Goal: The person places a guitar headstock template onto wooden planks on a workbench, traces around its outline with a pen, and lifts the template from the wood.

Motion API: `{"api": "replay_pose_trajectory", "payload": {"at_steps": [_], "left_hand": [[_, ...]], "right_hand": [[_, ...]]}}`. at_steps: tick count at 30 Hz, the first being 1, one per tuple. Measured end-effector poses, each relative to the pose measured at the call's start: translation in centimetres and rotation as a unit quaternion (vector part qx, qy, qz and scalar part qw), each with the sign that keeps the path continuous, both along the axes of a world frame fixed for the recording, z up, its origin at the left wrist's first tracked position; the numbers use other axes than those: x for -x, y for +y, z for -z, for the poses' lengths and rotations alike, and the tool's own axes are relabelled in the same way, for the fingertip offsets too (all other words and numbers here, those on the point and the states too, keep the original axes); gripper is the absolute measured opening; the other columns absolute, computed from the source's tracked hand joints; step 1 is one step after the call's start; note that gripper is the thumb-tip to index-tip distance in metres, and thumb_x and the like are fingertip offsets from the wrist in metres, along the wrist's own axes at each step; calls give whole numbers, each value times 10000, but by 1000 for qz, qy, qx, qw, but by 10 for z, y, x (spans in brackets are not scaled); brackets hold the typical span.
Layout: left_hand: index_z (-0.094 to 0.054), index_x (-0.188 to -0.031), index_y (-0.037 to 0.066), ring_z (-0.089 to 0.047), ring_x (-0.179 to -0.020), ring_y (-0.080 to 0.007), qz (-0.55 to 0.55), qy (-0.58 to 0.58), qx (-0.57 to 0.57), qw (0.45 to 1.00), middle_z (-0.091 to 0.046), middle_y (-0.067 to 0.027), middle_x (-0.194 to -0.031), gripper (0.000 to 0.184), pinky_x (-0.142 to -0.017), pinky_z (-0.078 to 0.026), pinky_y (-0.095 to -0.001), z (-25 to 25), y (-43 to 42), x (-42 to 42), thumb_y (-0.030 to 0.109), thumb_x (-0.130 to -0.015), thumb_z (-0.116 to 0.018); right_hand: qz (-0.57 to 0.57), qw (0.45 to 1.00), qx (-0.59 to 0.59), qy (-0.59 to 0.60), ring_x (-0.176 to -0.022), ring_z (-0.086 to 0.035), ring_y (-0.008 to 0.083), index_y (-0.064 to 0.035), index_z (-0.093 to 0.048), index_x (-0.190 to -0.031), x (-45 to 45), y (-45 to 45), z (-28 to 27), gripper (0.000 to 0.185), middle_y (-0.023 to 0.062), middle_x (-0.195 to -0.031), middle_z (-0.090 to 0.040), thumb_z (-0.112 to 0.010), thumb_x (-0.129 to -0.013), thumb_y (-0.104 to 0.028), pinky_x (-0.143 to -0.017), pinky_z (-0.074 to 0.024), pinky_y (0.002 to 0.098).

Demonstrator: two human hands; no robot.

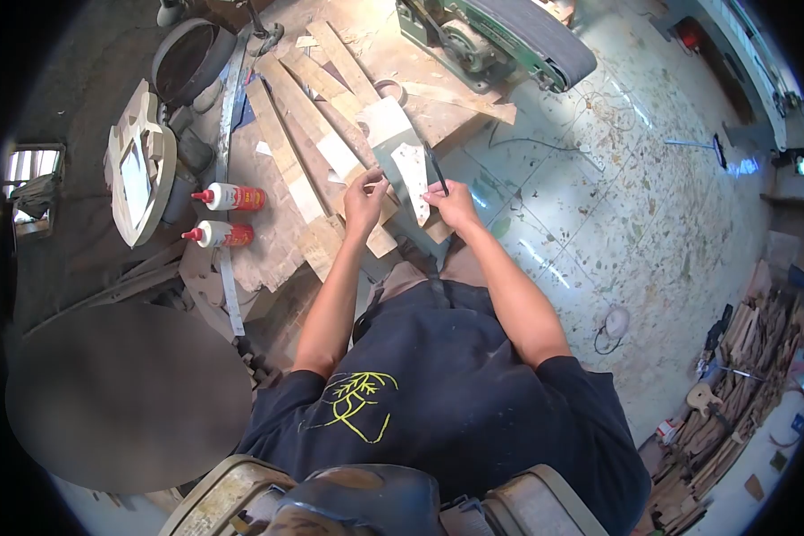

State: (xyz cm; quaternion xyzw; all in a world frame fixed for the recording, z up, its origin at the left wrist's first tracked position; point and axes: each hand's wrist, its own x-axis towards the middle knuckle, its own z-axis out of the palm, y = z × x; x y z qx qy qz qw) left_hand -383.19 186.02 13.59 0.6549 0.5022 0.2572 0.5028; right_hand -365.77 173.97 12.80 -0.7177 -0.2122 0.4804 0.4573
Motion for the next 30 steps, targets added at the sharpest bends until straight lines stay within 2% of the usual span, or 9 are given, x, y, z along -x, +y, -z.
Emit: {"api": "replay_pose_trajectory", "payload": {"at_steps": [5,7,11,16,18,19,21,25,30], "left_hand": [[-711,-1122,-20,-720,-729,-183,-25,-19,-12,999,-755,-134,-957,259,-666,-573,-330,3,8,-7,160,-935,-704],[-712,-1074,-20,-664,-631,-128,-95,-53,147,983,-716,-76,-821,285,-588,-541,-304,-14,0,-7,244,-968,-703],[-726,-1096,-2,-646,-759,-92,-100,-72,131,984,-721,-31,-898,245,-646,-539,-277,-19,0,28,216,-989,-698],[-727,-1073,-15,-575,-726,-45,-233,-95,-73,965,-695,30,-877,265,-633,-481,-238,-124,55,125,230,-973,-727],[-730,-1158,-27,-646,-793,-92,-333,-21,-109,937,-749,-46,-930,318,-716,-528,-268,-195,85,178,219,-956,-737],[-749,-979,-31,-624,-689,-122,-337,-14,-299,893,-728,-86,-796,247,-645,-504,-314,-221,107,206,210,-937,-717],[-764,-1075,-15,-719,-788,-194,-403,172,-219,872,-767,-178,-898,345,-732,-554,-367,-279,138,262,286,-910,-731],[-790,-1125,101,-733,-1014,-362,-455,263,-238,817,-764,-207,-1025,361,-910,-558,-441,-276,222,342,342,-860,-750],[-781,-1175,150,-719,-1096,-319,-397,364,-188,821,-758,-156,-1137,436,-944,-554,-420,-227,319,410,402,-819,-752]], "right_hand": [[-57,998,-30,-11,-880,-710,159,17,-720,-1026,-8,8,20,219,107,-960,-765,-798,-868,-113,-803,-545,301],[-74,995,-51,39,-906,-710,160,25,-713,-1074,0,11,-3,257,109,-986,-764,-798,-878,-119,-813,-543,298],[-164,983,-45,66,-937,-697,148,27,-702,-1118,26,31,-35,268,93,-964,-756,-776,-910,-123,-825,-542,307],[-224,962,-58,144,-595,-547,56,-2,-706,-1067,48,68,-84,230,49,-864,-745,-721,-971,-211,-539,-437,238],[-233,962,-60,130,-439,-367,12,-29,-704,-1030,46,71,-86,237,27,-811,-740,-692,-991,-262,-397,-263,219],[-233,964,-58,116,-442,-375,14,-31,-704,-1028,43,72,-89,232,26,-809,-740,-690,-992,-259,-401,-271,218],[-225,969,-49,88,-449,-392,18,-35,-703,-1026,35,68,-98,221,25,-804,-738,-685,-992,-253,-408,-288,216],[-157,986,-12,54,-454,-392,19,-34,-701,-1028,9,44,-93,209,35,-790,-730,-675,-993,-238,-405,-291,218],[-42,999,14,22,-475,-390,19,-47,-700,-1037,-19,-26,-101,250,27,-767,-709,-631,-1019,-287,-410,-283,223]]}}
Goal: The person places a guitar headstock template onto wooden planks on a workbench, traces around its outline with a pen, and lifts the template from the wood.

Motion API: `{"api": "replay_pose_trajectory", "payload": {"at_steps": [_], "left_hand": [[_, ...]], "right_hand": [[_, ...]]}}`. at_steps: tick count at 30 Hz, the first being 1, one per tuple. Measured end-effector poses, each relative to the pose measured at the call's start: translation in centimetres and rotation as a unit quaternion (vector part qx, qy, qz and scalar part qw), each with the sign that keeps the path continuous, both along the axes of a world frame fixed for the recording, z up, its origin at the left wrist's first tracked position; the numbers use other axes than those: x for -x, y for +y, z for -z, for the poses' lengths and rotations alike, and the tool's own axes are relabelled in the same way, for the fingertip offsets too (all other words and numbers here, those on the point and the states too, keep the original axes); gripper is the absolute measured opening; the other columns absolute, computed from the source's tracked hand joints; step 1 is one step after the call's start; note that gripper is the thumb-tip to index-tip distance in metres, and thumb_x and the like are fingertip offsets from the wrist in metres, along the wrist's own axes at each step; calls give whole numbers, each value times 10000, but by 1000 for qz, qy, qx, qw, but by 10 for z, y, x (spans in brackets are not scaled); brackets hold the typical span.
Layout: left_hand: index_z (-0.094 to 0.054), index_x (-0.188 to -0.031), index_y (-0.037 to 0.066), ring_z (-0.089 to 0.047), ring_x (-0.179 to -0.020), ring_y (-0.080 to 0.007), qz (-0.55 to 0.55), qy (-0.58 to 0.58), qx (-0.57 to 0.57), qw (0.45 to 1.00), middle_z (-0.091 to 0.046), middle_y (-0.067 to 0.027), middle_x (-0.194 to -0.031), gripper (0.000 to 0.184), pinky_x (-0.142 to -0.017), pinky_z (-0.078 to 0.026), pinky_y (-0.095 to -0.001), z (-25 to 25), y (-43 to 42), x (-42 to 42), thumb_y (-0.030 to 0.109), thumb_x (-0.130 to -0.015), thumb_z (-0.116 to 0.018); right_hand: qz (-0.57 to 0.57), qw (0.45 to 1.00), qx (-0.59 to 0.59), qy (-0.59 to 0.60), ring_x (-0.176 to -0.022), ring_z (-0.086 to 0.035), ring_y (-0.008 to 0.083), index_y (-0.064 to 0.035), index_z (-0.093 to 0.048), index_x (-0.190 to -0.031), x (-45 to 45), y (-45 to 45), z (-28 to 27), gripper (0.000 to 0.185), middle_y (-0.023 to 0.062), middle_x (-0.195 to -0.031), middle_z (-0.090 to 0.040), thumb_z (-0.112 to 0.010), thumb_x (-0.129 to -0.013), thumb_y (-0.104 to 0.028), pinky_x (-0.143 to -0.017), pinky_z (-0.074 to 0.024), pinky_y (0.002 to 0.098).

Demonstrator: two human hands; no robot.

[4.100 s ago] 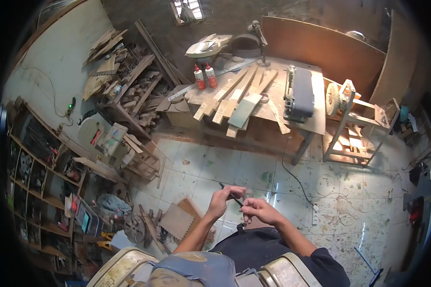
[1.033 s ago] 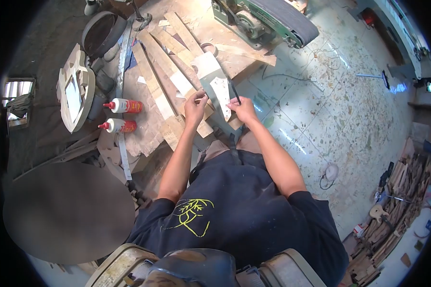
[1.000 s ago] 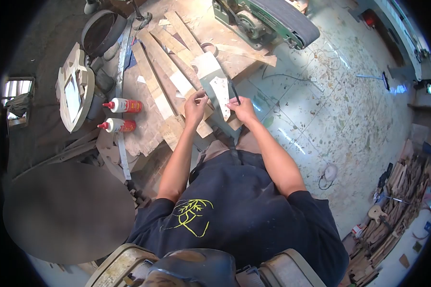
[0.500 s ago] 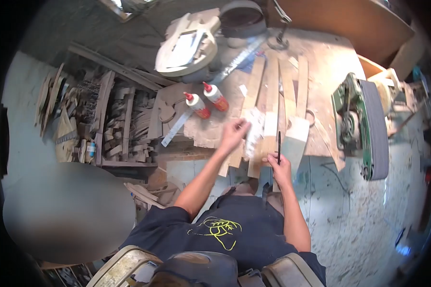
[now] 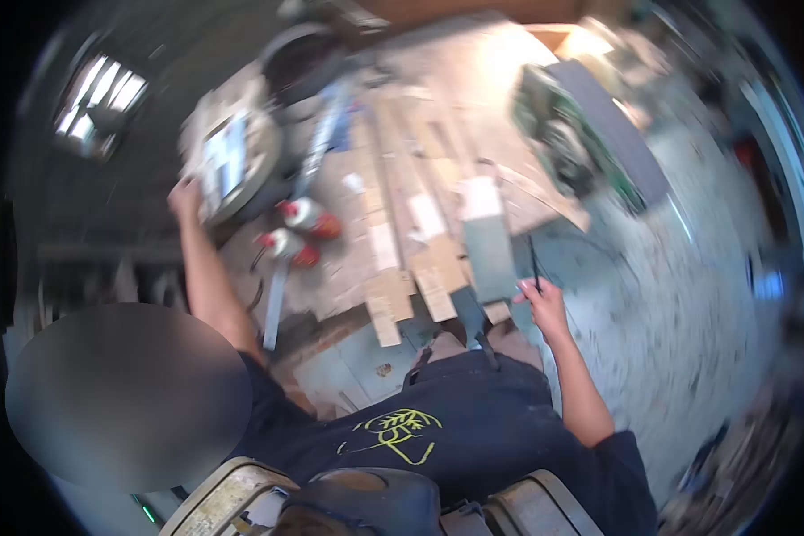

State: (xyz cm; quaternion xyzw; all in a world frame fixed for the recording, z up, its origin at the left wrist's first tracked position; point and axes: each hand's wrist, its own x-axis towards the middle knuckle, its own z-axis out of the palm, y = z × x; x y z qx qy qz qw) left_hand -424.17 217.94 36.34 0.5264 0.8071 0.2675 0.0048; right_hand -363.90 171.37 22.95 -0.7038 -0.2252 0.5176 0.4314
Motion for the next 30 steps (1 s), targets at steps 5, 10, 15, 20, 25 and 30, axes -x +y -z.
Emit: {"api": "replay_pose_trajectory", "payload": {"at_steps": [5,10,15,20,25,30], "left_hand": [[-717,-1236,17,-703,-1091,-363,112,80,-266,954,-727,-195,-1203,480,-955,-538,-440,8,20,-47,390,-936,-686],[-695,-1150,-83,-667,-870,-214,447,-176,-292,827,-713,-161,-1055,288,-774,-559,-365,82,-162,-304,174,-1033,-636],[-663,-1231,-59,-676,-957,-190,580,-408,193,678,-715,-148,-1131,385,-822,-552,-331,137,-428,-498,276,-1085,-543],[-557,-1400,-56,-651,-1169,-285,765,-341,467,283,-645,-190,-1323,576,-982,-531,-410,115,-600,-616,426,-1097,-470],[-679,-1145,-52,-655,-1046,-185,812,-197,527,154,-728,-131,-1150,366,-965,-495,-336,102,-738,-674,267,-1105,-504],[-697,-1108,-29,-634,-905,-135,776,-102,621,50,-729,-91,-1030,321,-811,-501,-293,113,-861,-700,239,-1099,-521]], "right_hand": [[158,987,16,-7,-498,-366,22,-61,-688,-1129,-6,-94,-4,296,12,-813,-710,-541,-1066,-310,-440,-309,232],[277,959,-62,4,-748,-610,103,-25,-703,-1127,8,-158,-8,395,26,-782,-717,-536,-1070,-379,-718,-467,276],[297,944,-141,-23,-712,-564,84,-37,-705,-1116,5,-238,-18,406,6,-736,-675,-510,-1086,-392,-654,-445,278],[336,923,-184,-46,-670,-535,82,-36,-695,-1102,-10,-366,-35,417,-7,-672,-580,-482,-1103,-394,-637,-430,282],[421,887,-186,-9,-621,-501,91,-42,-687,-1060,5,-464,-27,419,-1,-654,-546,-476,-1101,-402,-624,-424,282],[580,791,-192,-12,-588,-478,92,-29,-671,-1079,29,-538,-10,436,-10,-637,-512,-459,-1104,-409,-561,-399,278]]}}
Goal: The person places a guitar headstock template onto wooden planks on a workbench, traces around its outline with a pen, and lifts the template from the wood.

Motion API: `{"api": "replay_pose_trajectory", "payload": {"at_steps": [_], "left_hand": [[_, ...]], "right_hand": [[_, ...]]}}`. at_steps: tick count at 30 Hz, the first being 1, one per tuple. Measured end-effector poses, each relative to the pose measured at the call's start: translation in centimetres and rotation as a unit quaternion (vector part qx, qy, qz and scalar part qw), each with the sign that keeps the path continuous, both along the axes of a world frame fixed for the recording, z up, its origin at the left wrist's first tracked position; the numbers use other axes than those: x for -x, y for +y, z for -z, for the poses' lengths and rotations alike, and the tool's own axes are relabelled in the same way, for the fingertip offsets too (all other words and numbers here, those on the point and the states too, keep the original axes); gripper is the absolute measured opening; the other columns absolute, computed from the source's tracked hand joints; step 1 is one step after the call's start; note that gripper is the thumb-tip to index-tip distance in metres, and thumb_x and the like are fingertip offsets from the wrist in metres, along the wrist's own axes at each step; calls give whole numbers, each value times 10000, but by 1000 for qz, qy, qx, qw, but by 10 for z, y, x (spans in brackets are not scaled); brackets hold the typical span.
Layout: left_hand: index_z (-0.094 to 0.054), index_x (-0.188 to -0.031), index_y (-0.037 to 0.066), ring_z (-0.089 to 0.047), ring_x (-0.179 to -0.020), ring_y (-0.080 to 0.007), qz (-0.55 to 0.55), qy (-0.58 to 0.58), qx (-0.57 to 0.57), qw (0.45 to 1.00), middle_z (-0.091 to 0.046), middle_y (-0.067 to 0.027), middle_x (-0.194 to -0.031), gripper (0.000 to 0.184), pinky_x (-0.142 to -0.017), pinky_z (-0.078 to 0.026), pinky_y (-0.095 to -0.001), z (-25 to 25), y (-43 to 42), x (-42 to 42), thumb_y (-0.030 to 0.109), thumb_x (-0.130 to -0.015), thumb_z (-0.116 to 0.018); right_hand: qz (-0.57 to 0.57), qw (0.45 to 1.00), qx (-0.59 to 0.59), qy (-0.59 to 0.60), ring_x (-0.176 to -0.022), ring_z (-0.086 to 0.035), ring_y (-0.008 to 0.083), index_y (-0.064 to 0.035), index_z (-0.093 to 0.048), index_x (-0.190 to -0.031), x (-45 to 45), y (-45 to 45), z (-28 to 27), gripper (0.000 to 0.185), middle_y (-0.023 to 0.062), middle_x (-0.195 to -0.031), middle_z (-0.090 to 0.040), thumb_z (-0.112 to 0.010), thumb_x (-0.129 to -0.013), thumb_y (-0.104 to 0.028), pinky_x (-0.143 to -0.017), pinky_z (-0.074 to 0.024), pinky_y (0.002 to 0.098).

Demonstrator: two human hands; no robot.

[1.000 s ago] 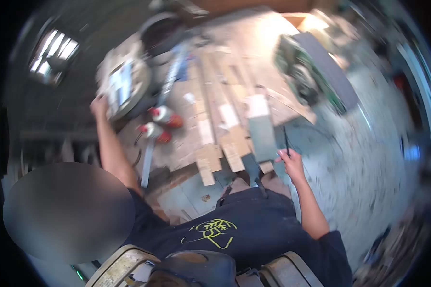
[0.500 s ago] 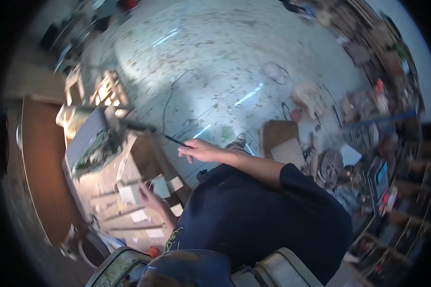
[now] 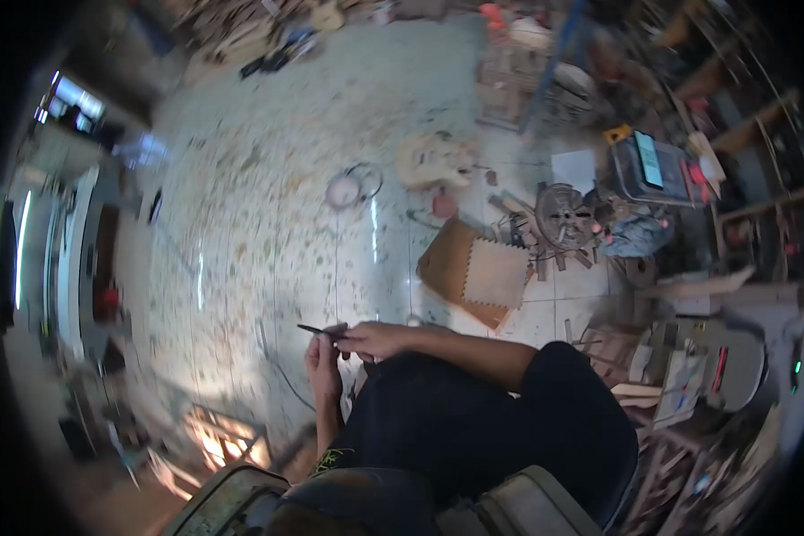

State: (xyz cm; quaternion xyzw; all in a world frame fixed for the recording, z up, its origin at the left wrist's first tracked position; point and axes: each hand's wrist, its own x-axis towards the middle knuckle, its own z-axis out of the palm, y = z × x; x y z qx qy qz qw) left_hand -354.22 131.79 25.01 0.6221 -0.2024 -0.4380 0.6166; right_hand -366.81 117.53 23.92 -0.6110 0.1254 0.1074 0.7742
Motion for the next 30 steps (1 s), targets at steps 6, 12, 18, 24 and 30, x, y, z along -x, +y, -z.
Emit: {"api": "replay_pose_trajectory", "payload": {"at_steps": [6,12,18,24,30], "left_hand": [[-642,-1032,-10,-678,-895,-175,130,6,27,991,-723,-125,-992,336,-828,-554,-331,11,-116,-44,285,-1106,-500],[-565,-1056,32,-685,-793,-186,131,52,23,990,-661,-83,-858,280,-766,-620,-376,75,-198,-161,301,-1103,-500],[-605,-1061,34,-535,-619,-94,92,34,-10,995,-543,-5,-727,283,-637,-572,-296,57,-282,-284,303,-1095,-523],[-649,-1094,32,-451,-565,-54,143,-45,-11,989,-503,25,-678,311,-540,-443,-236,53,-400,-378,322,-1090,-536],[-684,-1093,34,-442,-550,-47,220,-122,-57,966,-489,37,-647,305,-506,-347,-236,111,-507,-422,306,-1077,-548]], "right_hand": [[138,989,4,58,-640,-594,100,-17,-684,-1194,9,-73,4,455,46,-812,-686,-524,-1074,-425,-607,-523,274],[408,899,-22,157,-713,-650,126,-18,-690,-1162,-17,-144,75,381,66,-919,-721,-588,-1053,-369,-661,-551,269],[554,815,-1,170,-727,-672,137,-14,-687,-1084,-78,-228,64,302,83,-924,-718,-627,-1036,-305,-646,-569,293],[548,819,14,168,-724,-691,154,4,-681,-1094,-120,-262,34,321,83,-916,-727,-641,-1025,-306,-648,-573,291],[603,770,-38,204,-769,-701,154,-1,-686,-1116,-133,-313,65,339,100,-964,-731,-630,-1030,-324,-673,-585,293]]}}
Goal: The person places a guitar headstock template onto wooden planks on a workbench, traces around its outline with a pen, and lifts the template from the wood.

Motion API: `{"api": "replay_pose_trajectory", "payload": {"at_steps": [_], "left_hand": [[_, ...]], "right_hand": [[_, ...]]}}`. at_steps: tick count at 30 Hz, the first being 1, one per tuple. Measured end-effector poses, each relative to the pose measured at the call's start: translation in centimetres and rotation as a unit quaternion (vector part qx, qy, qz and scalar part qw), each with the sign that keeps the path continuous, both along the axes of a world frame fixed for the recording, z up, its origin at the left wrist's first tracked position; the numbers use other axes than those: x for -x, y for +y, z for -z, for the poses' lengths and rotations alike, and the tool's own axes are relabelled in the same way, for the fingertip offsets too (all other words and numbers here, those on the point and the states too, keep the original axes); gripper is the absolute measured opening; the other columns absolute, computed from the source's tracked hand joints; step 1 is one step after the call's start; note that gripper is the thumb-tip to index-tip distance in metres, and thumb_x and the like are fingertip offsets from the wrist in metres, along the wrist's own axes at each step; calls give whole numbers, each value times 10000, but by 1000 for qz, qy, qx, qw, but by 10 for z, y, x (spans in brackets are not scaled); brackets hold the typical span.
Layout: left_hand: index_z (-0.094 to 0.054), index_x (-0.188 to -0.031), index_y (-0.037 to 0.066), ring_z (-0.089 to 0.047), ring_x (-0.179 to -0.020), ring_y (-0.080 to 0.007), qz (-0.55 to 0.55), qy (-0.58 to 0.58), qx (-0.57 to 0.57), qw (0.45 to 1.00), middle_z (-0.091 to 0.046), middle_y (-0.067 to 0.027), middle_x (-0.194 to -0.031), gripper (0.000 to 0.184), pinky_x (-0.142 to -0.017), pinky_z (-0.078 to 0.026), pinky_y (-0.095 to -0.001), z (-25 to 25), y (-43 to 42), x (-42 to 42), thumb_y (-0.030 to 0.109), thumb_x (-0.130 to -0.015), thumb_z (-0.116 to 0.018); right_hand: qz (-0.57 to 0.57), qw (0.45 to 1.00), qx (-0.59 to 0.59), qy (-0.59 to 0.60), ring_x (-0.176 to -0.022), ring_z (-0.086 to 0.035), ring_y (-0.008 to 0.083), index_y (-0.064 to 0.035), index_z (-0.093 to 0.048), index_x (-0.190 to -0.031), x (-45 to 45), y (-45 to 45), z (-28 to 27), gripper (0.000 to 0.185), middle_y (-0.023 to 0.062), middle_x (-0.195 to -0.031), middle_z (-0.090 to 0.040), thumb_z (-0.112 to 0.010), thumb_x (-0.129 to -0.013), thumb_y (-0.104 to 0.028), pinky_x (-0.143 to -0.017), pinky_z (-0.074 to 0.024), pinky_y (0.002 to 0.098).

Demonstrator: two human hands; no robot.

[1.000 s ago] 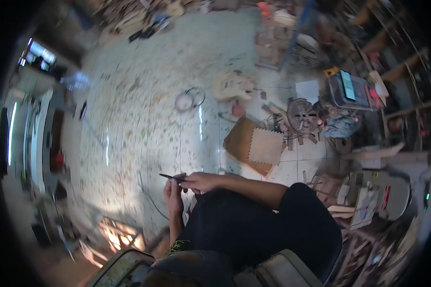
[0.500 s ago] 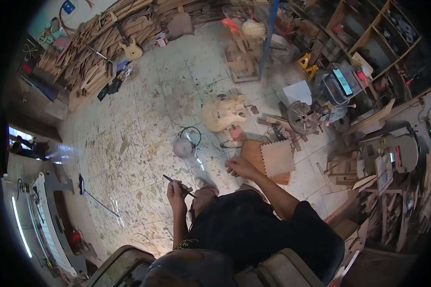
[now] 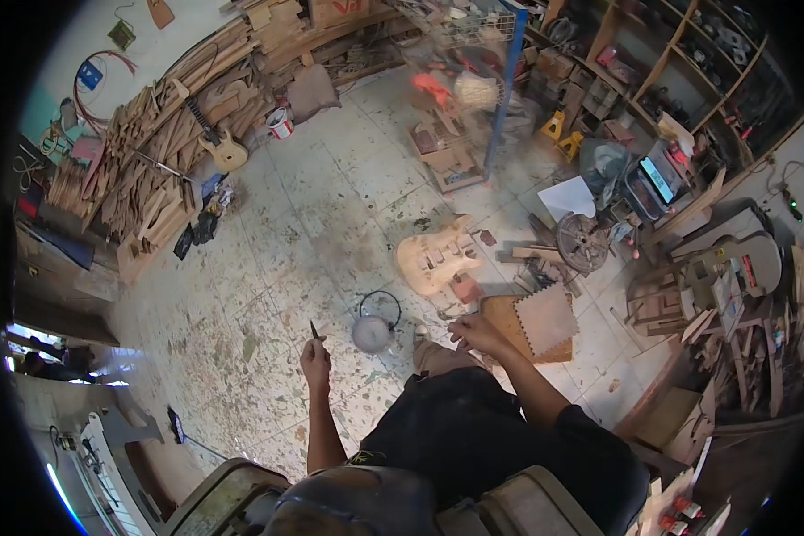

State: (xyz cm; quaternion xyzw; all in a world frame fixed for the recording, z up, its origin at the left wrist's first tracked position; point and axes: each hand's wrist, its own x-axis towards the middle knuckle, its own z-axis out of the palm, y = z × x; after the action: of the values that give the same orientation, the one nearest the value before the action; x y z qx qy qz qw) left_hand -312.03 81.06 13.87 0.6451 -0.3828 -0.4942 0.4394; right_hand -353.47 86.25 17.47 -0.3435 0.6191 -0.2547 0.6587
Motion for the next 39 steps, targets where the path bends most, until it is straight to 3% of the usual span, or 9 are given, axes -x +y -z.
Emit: {"api": "replay_pose_trajectory", "payload": {"at_steps": [3,6,8,10,14,23,29,36,39], "left_hand": [[-720,-977,-30,-575,-608,-186,5,-143,-62,988,-621,-55,-702,384,-600,-457,-372,100,-5,-52,331,-1001,-593],[-750,-942,-72,-702,-907,-475,13,-328,-257,909,-732,-288,-900,562,-841,-529,-522,140,43,-97,472,-917,-610],[-757,-899,-82,-717,-900,-438,115,-441,-260,851,-731,-289,-880,590,-857,-546,-504,150,70,-130,487,-913,-606],[-766,-896,-59,-715,-861,-418,-17,-334,-374,865,-738,-267,-868,587,-814,-536,-510,136,72,-133,504,-919,-599],[-755,-887,-62,-690,-742,-392,-62,-313,-284,904,-731,-231,-798,552,-717,-522,-500,147,36,-136,473,-902,-623],[-648,-867,18,-483,-471,-107,-33,-90,-190,977,-534,-12,-599,261,-419,-367,-302,179,-294,-165,269,-942,-642],[-646,-925,24,-520,-482,-125,51,-37,-190,980,-573,-33,-620,243,-423,-408,-289,173,-533,-241,255,-994,-622],[-678,-981,23,-578,-515,-189,158,-262,-84,948,-644,-87,-640,284,-502,-464,-369,155,-769,-277,297,-973,-605],[-677,-985,28,-558,-504,-181,118,-171,-130,970,-644,-91,-660,278,-483,-444,-358,137,-834,-243,295,-981,-600]], "right_hand": [[-17,999,37,19,-765,-689,138,-2,-691,-1095,-7,-56,6,341,96,-954,-738,-627,-1032,-331,-671,-582,284],[-9,999,45,11,-769,-692,135,-2,-688,-1097,-14,-105,7,340,95,-962,-744,-632,-1028,-330,-661,-579,277],[14,999,42,-13,-770,-695,135,-4,-687,-1109,-13,-143,13,344,86,-962,-746,-639,-1023,-333,-651,-576,275],[36,999,29,13,-768,-697,136,-8,-687,-1112,-10,-168,34,345,84,-959,-746,-645,-1019,-338,-649,-574,273],[53,997,27,45,-762,-689,136,-14,-691,-1106,-14,-215,29,359,77,-941,-741,-654,-1010,-358,-669,-570,281],[100,987,117,48,-735,-667,126,-4,-696,-1046,-68,-409,23,358,67,-867,-706,-644,-1006,-356,-639,-555,278],[184,975,93,86,-713,-671,132,13,-708,-994,-126,-506,40,352,59,-802,-709,-644,-1002,-332,-632,-556,289],[218,959,126,126,-694,-676,125,-3,-720,-1011,-153,-581,-10,332,75,-858,-732,-651,-1006,-329,-624,-559,288],[299,939,110,127,-695,-677,128,2,-724,-1038,-140,-614,-16,331,70,-860,-735,-657,-1001,-320,-626,-559,288]]}}
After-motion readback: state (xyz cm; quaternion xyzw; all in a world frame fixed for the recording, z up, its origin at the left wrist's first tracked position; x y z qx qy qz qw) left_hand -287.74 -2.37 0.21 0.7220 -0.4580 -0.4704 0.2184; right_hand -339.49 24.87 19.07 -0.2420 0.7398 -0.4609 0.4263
